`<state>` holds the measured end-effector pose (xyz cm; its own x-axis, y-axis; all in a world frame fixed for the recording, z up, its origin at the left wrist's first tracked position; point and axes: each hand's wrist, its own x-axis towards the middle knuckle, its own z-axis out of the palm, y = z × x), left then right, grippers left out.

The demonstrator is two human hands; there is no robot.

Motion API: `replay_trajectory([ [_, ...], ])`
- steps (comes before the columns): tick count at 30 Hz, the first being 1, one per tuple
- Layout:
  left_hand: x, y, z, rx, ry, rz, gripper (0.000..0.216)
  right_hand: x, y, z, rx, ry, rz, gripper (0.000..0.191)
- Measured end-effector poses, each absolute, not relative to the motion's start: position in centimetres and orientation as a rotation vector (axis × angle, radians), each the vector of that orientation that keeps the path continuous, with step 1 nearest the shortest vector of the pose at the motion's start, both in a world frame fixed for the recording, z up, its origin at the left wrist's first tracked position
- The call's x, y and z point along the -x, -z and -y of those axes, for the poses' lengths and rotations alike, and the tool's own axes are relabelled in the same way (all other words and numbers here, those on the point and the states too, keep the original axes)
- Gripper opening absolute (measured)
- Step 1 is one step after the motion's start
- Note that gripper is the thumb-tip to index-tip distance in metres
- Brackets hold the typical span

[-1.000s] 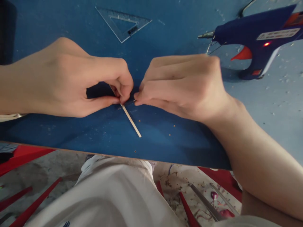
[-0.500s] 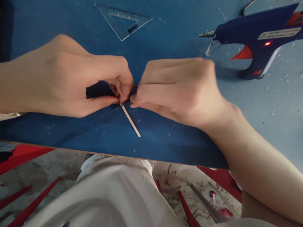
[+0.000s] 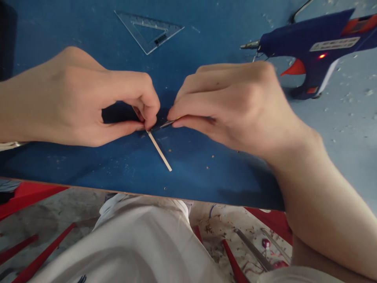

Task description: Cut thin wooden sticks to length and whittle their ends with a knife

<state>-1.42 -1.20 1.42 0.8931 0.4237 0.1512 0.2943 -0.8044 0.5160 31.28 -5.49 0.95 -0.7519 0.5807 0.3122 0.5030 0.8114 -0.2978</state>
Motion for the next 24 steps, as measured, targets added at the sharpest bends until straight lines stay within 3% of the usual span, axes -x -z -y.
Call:
replay_trajectory([
  [3,1.7,-1.6,1.4,-2.582,-0.359,-0.522,0.035,-31.1,-0.8,5.4,0.814,-0.312,2.588,0.018],
  [9,1.6,-1.6,1.5,-2.59,-0.244,-0.618,0.048,-30.0,0.0,5.4,0.71,-0.261,2.598,0.007],
  [14,1.3,-1.4,1.4,-2.591,-0.326,-0.543,0.035,-30.5,0.0,5.2,0.747,-0.263,2.564,0.008],
  [19,1.3,-1.6,1.4,-2.526,-0.257,-0.57,0.039,-30.2,0.1,5.5,0.708,-0.222,2.595,0.005],
  [24,1.4,-1.5,1.3,-2.501,-0.268,-0.559,0.03,-30.6,0.2,5.2,0.728,-0.231,2.583,0.018],
])
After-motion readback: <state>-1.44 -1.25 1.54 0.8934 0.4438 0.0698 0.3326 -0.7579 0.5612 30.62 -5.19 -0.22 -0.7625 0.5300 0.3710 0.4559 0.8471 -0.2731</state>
